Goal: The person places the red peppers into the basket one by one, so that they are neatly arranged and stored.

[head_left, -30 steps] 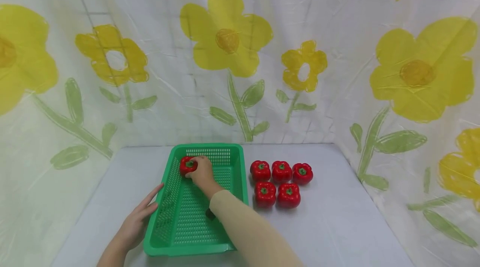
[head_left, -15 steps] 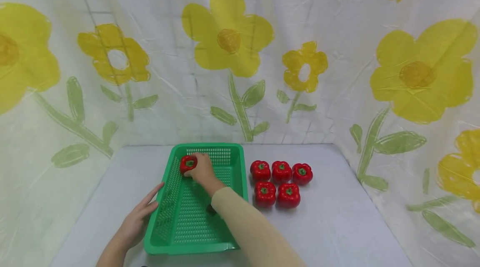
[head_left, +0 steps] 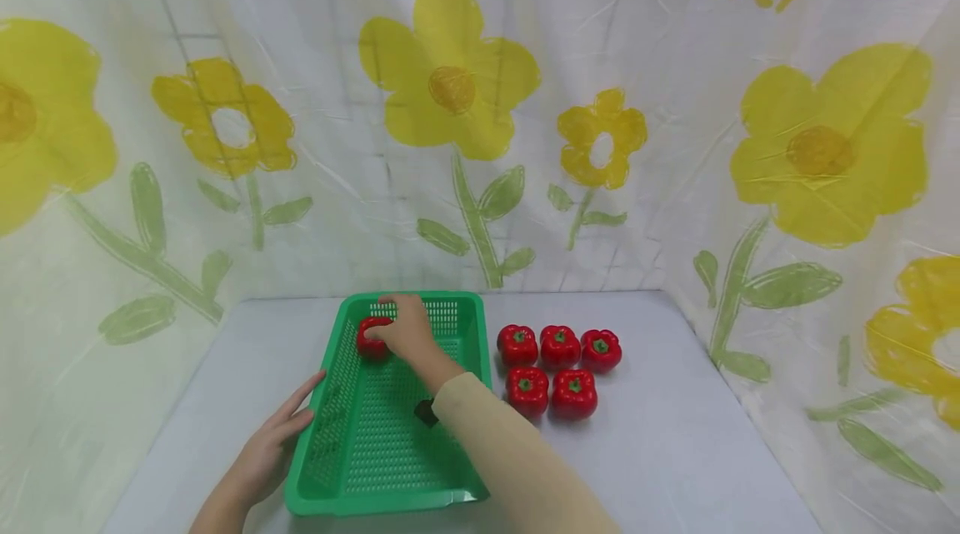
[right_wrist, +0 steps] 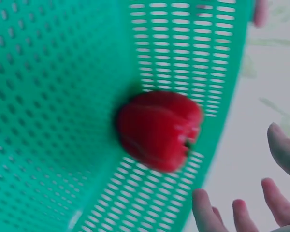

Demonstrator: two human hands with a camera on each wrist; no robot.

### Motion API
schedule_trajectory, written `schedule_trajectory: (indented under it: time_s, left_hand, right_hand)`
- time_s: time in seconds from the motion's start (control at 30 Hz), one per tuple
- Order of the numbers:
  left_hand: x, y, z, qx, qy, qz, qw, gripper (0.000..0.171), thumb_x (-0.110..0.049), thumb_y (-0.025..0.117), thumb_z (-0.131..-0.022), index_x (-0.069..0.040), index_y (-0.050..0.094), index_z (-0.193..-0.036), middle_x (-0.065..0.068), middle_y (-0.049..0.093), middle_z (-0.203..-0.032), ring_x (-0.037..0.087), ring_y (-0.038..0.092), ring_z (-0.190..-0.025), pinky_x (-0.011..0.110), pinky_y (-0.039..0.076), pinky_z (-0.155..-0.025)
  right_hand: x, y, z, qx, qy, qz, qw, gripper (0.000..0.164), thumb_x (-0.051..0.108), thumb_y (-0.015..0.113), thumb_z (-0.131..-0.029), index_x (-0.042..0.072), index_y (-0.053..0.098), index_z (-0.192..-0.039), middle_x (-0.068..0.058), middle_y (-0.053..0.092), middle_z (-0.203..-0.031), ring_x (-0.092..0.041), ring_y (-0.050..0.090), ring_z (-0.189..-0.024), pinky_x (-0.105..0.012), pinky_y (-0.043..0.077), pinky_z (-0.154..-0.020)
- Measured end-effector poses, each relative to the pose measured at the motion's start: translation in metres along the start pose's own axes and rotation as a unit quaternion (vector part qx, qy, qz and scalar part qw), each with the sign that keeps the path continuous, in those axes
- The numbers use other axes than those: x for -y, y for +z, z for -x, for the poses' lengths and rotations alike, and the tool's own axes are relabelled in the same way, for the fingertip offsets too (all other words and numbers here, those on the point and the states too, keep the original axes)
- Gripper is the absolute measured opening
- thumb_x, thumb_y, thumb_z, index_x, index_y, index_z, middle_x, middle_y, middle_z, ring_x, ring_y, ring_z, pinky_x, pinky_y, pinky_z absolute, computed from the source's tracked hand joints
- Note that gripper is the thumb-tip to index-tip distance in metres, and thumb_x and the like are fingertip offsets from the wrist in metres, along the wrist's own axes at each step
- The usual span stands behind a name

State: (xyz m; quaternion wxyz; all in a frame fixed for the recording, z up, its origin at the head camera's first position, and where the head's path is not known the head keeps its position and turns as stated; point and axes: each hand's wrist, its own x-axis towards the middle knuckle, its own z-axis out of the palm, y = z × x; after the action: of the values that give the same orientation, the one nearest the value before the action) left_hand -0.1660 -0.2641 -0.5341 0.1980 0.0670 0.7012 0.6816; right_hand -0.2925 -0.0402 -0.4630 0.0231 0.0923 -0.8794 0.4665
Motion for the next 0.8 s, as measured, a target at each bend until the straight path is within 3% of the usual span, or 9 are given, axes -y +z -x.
schedule_trajectory:
  time_s: [0.17, 0.33, 0.57, 0.8]
  left_hand:
    - [0.000, 0.001, -0.001, 0.010, 0.005, -0.002, 0.9999, 0.060, -0.035, 0.031, -0.112, -0.025, 0.004, -0.164, 0.025, 0.005, -0.167, -0.004, 0.055, -0.123, 0.022, 0.049, -0.099]
    - [0.000, 0.003, -0.002, -0.002, 0.006, -0.007, 1.0000, 0.060, -0.036, 0.032, -0.111, -0.024, 0.007, -0.164, 0.022, 0.000, -0.169, -0.011, 0.050, -0.121, 0.019, 0.047, -0.097]
    - [0.002, 0.005, -0.002, 0.011, 0.001, 0.006, 0.9999, 0.062, -0.036, 0.032, -0.111, -0.024, 0.003, -0.164, 0.023, 0.004, -0.168, -0.005, 0.054, -0.122, 0.024, 0.050, -0.099]
    - [0.000, 0.002, 0.001, 0.003, 0.003, 0.005, 1.0000, 0.062, -0.038, 0.032, -0.111, -0.025, 0.004, -0.164, 0.024, 0.007, -0.167, -0.009, 0.052, -0.121, 0.019, 0.047, -0.098]
  right_hand:
    - [0.013, -0.017, 0.005, -0.004, -0.021, -0.007, 1.000, 0.047, 0.020, 0.088, -0.080, 0.013, 0.071, -0.124, -0.004, 0.065, -0.129, -0.023, 0.056, -0.127, -0.033, 0.051, -0.103]
    - [0.019, -0.031, 0.014, -0.013, -0.042, -0.032, 0.999, 0.047, 0.022, 0.088, -0.080, 0.016, 0.071, -0.124, -0.004, 0.065, -0.128, -0.027, 0.059, -0.121, -0.032, 0.054, -0.093]
    - [0.020, -0.049, 0.030, -0.032, -0.070, -0.041, 0.996, 0.043, 0.018, 0.086, -0.081, 0.014, 0.071, -0.121, -0.003, 0.066, -0.127, -0.030, 0.061, -0.119, -0.034, 0.054, -0.093]
    - [0.019, -0.061, 0.043, -0.036, -0.085, -0.083, 0.992, 0.041, 0.021, 0.085, -0.083, 0.019, 0.071, -0.122, 0.002, 0.066, -0.127, -0.020, 0.061, -0.118, -0.025, 0.056, -0.087]
